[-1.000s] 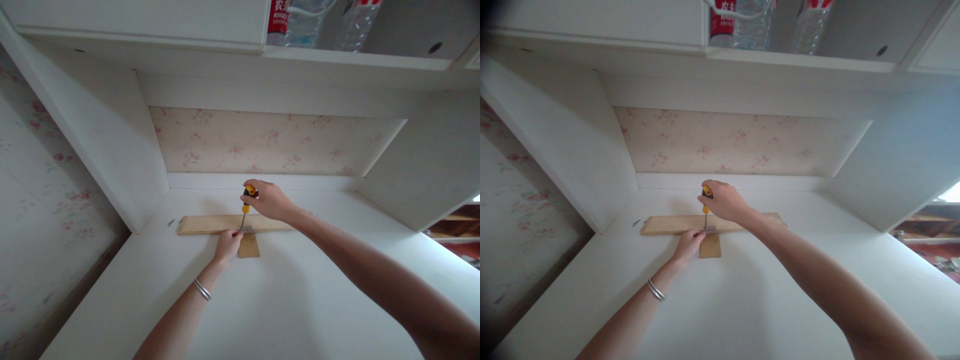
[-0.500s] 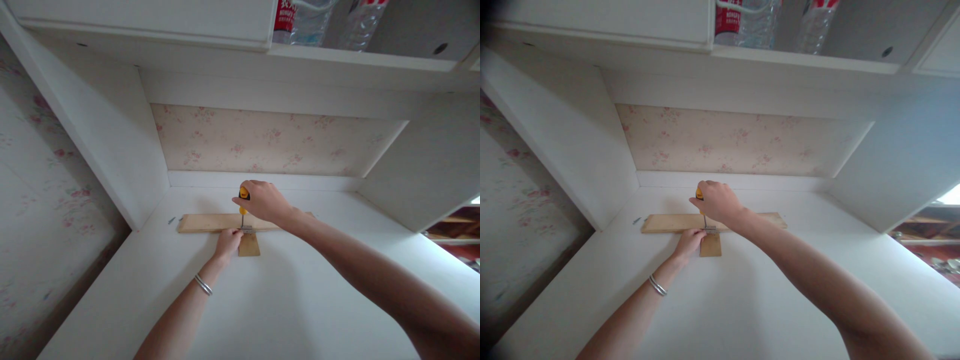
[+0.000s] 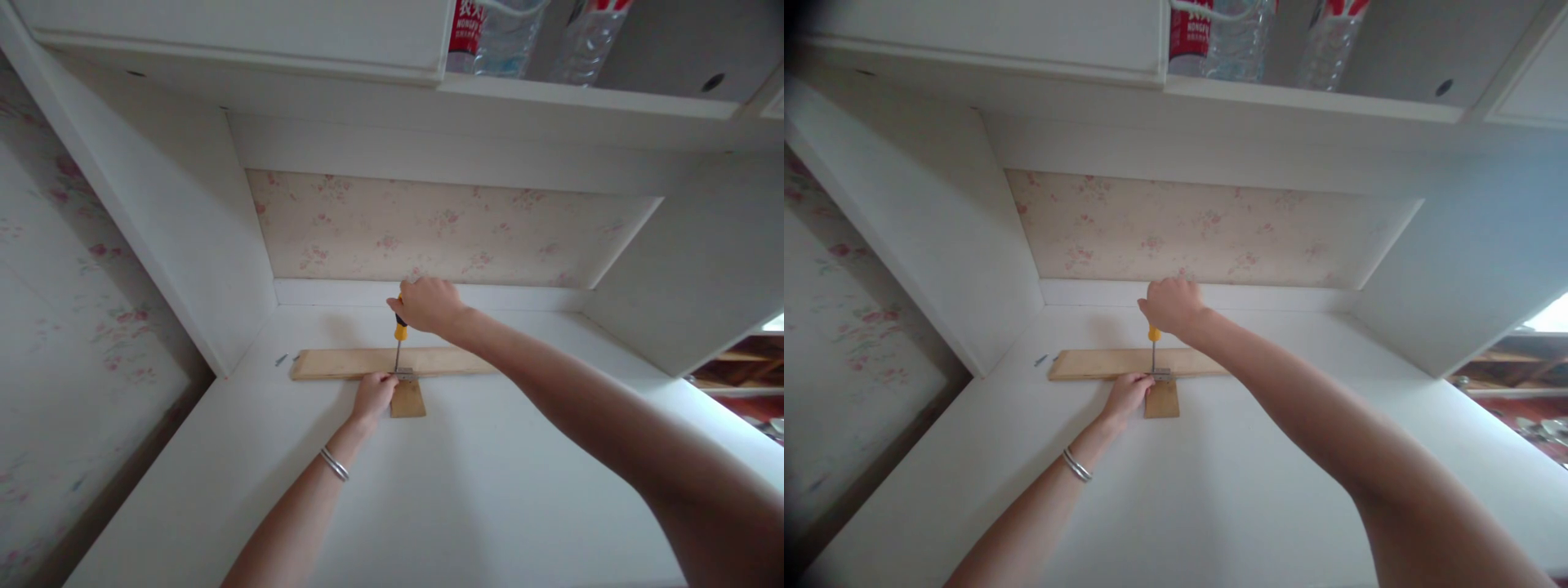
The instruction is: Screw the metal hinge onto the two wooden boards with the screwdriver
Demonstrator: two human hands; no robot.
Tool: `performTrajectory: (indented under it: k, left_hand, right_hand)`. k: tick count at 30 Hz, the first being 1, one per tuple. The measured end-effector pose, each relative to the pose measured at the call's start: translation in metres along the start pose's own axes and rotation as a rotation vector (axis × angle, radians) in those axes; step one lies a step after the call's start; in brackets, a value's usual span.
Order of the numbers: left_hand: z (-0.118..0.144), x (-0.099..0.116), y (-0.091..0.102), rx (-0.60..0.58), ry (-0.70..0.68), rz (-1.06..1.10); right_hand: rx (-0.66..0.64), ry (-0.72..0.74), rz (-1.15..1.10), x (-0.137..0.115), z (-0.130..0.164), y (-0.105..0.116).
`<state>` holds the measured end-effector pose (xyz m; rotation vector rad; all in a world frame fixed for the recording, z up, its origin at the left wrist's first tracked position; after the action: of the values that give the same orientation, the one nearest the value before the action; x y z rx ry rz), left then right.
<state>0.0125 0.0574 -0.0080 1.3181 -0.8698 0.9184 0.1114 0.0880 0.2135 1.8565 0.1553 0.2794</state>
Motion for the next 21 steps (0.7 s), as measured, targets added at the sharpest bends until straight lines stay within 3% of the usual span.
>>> performTrajectory:
  k: [8,10,12,14,19,21]
  left_hand:
    - [0.001,-0.002,-0.001,0.000,-0.011,0.033]
    - [0.001,-0.001,0.000,-0.002,-0.010,0.011]
    - [0.001,0.000,0.001,0.004,-0.014,-0.003]
    - [0.001,0.000,0.001,0.002,-0.011,0.007]
    - [0.003,0.001,0.002,-0.006,0.015,0.048]
    - [0.003,0.002,0.003,-0.006,0.008,0.045]
  right_hand:
    - [-0.450,0.183,-0.016,0.004,-0.026,0.005]
    - [-0.472,0.127,0.052,0.003,-0.029,0.005]
    - [-0.410,0.084,0.112,0.002,-0.031,0.006]
    - [-0.389,0.120,0.125,0.001,-0.034,0.008]
    - [-0.672,0.176,-0.027,0.006,-0.037,0.007]
    - [-0.683,0.129,-0.002,0.008,-0.039,0.006]
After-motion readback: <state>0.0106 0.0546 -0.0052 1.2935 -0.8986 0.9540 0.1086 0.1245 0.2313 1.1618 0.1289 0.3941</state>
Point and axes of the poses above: each hand's wrist, its own z-axis away from the middle knuckle, its own y-axis out of the back of the hand, x = y × z, the point moved 3 cm from there along -z, towards the middle knuckle, and after that the axes turned 4 degrees about -y, right-handed, at the moved point
